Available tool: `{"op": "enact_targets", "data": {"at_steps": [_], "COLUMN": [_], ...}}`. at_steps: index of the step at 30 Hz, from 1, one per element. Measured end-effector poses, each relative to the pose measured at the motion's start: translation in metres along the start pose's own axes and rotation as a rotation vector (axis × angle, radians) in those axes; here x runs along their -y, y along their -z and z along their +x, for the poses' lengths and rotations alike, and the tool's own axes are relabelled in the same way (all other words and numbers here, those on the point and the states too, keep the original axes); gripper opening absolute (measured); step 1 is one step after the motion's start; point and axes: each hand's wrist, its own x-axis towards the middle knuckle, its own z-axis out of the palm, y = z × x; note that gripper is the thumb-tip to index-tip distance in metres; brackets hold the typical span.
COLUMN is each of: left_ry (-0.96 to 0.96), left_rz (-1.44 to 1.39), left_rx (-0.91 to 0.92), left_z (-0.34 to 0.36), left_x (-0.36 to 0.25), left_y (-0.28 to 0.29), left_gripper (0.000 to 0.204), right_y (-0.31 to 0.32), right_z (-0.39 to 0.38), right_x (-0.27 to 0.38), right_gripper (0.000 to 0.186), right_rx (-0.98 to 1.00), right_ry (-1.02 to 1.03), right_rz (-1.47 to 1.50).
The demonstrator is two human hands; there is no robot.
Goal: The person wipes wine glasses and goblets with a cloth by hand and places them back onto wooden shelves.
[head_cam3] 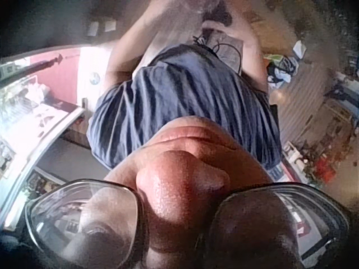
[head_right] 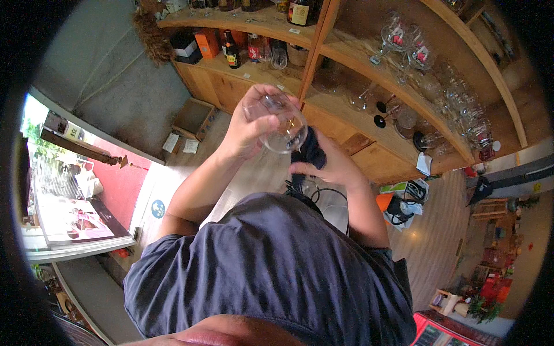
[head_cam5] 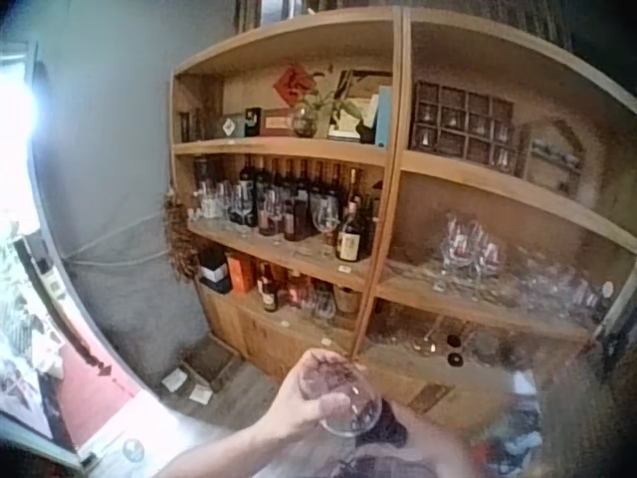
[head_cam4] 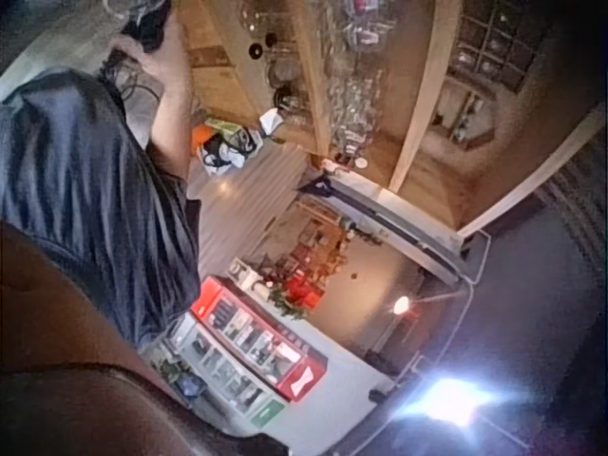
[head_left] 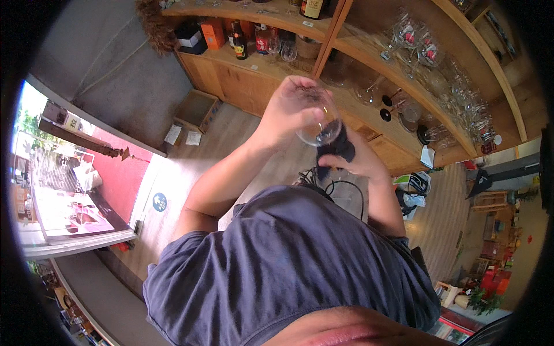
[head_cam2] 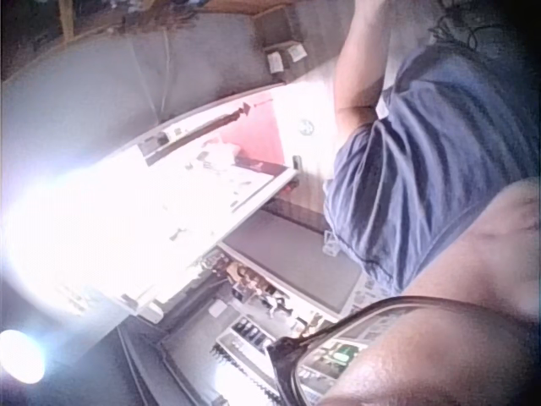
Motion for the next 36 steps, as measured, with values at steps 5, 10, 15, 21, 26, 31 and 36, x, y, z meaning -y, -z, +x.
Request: {"op": "enact_targets", "data": {"at_steps": [5, 10, 15, 21, 26, 31, 36], "left_ry": [-0.088, 0.039, 0.075, 0.054, -0.1, 0.085, 0.125], "left_rz": [-0.005, -0.013, 0.031, -0.003, 0.026, -0.035, -0.08], "left_rx": [-0.203, -0.297, -0.349, -0.469, -0.135, 0.289, 0.307], "left_z": [0.011, 0.019, 0.025, 0.026, 0.04, 0.083, 0.121], "left_x": [0.004, -0.001, 0.003, 0.005, 0.005, -0.002, 0.019], "left_y": [0.002, -0.009, 0.006, 0.004, 0.004, 0.021, 0.012], "left_gripper": [0.052, 0.051, 0.054, 0.04, 0.054, 0.073, 0.077], "right_y": [-0.028, -0.045, -0.043, -0.028, 0.017, 0.05, 0.066], "right_z": [0.009, 0.032, 0.039, 0.051, 0.053, 0.044, 0.04], "right_x": [0.01, 0.026, -0.001, -0.011, -0.003, -0.018, -0.059], "right_gripper": [0.087, 0.09, 0.073, 0.081, 0.067, 0.05, 0.06], "right_rx": [-0.568, -0.65, -0.528, -0.45, -0.09, 0.443, 0.293], "right_ry": [0.233, 0.382, 0.476, 0.41, -0.064, -0.34, -0.204], "right_rz": [-0.087, -0.591, -0.907, -0.764, 0.096, 0.487, 0.862]}}
